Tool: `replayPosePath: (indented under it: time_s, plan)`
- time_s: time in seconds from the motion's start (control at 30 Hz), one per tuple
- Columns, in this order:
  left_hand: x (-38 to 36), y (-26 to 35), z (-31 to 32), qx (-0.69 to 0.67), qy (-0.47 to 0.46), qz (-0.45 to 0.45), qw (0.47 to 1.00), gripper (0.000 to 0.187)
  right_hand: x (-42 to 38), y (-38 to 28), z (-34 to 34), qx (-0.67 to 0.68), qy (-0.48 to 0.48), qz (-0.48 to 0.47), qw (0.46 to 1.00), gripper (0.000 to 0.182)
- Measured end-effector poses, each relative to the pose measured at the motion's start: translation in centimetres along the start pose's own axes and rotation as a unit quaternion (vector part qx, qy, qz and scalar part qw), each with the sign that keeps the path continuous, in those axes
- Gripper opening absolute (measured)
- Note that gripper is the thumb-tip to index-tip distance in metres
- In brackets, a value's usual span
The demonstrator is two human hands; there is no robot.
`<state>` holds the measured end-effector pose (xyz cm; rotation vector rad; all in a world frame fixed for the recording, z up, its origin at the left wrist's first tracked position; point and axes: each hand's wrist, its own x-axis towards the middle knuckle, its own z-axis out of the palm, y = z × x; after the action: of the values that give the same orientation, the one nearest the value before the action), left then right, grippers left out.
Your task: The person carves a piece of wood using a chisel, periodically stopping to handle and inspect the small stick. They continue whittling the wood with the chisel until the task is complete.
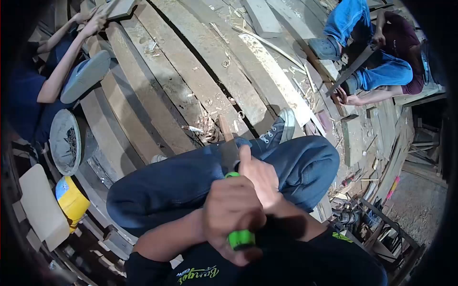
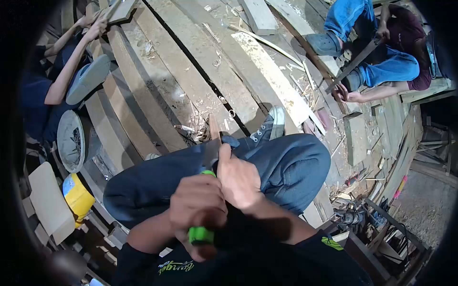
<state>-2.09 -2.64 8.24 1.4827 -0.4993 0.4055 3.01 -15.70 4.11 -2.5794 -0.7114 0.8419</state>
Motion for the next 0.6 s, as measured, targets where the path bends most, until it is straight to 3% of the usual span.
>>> replayPosePath:
  time_s: [0.17, 0.37, 0.6]
  plan:
    - [-0.7, -2.2, -0.7, 0.023, -0.031, 0.016, 0.999, 0.043, -0.1, 0.1, -0.6, 0.006, -0.016, -0.015, 1.000, 0.032]
    - [-0.4, -0.9, -0.3, -0.015, 0.008, 0.028, 0.999, 0.049, -0.1, 0.0, -0.4, -0.033, -0.016, 0.018, 0.999, 0.031]
    - [-1.0, -2.3, -0.1, -0.023, -0.030, 0.014, 0.999, 0.038, -0.1, 0.1, -0.2, -0.027, -0.009, 0.019, 0.999, 0.031]
